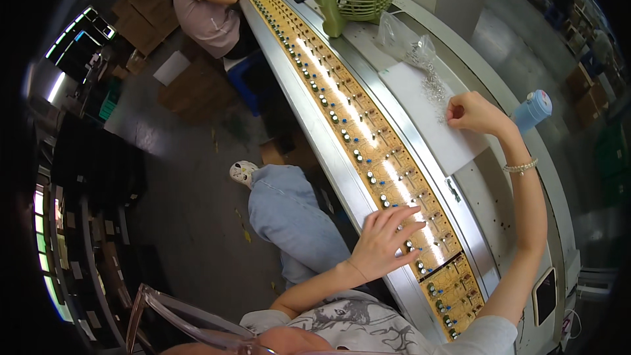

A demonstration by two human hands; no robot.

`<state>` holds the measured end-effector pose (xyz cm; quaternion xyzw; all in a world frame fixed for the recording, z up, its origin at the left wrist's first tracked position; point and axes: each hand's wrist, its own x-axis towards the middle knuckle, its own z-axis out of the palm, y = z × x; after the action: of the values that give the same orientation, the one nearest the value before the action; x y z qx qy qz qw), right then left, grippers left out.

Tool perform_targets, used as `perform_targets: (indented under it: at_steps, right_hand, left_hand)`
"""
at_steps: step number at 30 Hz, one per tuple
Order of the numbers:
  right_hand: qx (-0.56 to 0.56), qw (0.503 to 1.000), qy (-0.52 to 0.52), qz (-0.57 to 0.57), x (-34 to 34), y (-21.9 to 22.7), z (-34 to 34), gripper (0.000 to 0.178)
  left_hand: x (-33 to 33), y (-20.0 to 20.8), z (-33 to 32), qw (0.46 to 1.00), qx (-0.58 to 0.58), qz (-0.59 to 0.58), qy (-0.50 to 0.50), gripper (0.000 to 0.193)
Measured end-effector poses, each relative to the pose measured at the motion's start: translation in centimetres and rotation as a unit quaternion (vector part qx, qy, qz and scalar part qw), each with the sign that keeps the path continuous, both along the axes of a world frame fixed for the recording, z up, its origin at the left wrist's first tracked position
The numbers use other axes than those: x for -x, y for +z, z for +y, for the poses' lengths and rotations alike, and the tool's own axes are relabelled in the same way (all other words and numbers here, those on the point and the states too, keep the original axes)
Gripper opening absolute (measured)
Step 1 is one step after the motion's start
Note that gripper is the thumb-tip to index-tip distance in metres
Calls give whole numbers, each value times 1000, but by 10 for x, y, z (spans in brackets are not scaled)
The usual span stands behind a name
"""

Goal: Placing small electronic components into a component strip for manual assembly.

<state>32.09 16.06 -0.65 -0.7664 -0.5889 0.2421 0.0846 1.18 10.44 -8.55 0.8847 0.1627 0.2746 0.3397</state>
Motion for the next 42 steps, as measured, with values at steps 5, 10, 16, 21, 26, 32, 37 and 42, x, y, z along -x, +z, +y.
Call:
perform_targets:
  at_steps: [5, 10, 16, 21, 26, 32, 37, 42]
  right_hand:
    - [-11, 999, -33, -3, -5, 1, -10, 5]
    - [-174, 979, -98, 44, 3, -11, -25, 3]
    - [-187, 976, -42, -105, 12, -10, -42, 5]
    - [-178, 956, -7, -231, 5, -19, -35, 6]
    - [-159, 906, 37, -390, 0, -25, -27, 3]
    - [-194, 975, 83, -68, 34, 4, -71, 7]
    - [-130, 971, 155, 127, 64, -18, -132, 3]
    - [-107, 978, 154, 90, 72, -27, -138, 6]
  left_hand:
    - [-2, 1, 5, 999, 17, -6, -35, 44]
    - [1, 5, 8, 1000, 8, -6, -18, 45]
    - [1, 3, 6, 1000, 6, -6, -14, 46]
    - [0, 5, 8, 1000, 2, -1, -12, 46]
    - [0, 7, 9, 1000, 8, 1, -14, 45]
    - [0, 8, 12, 999, 37, 1, -14, 41]
    - [-1, 4, 11, 1000, 27, -3, 1, 36]
    - [0, 2, 12, 1000, 20, 0, 18, 33]
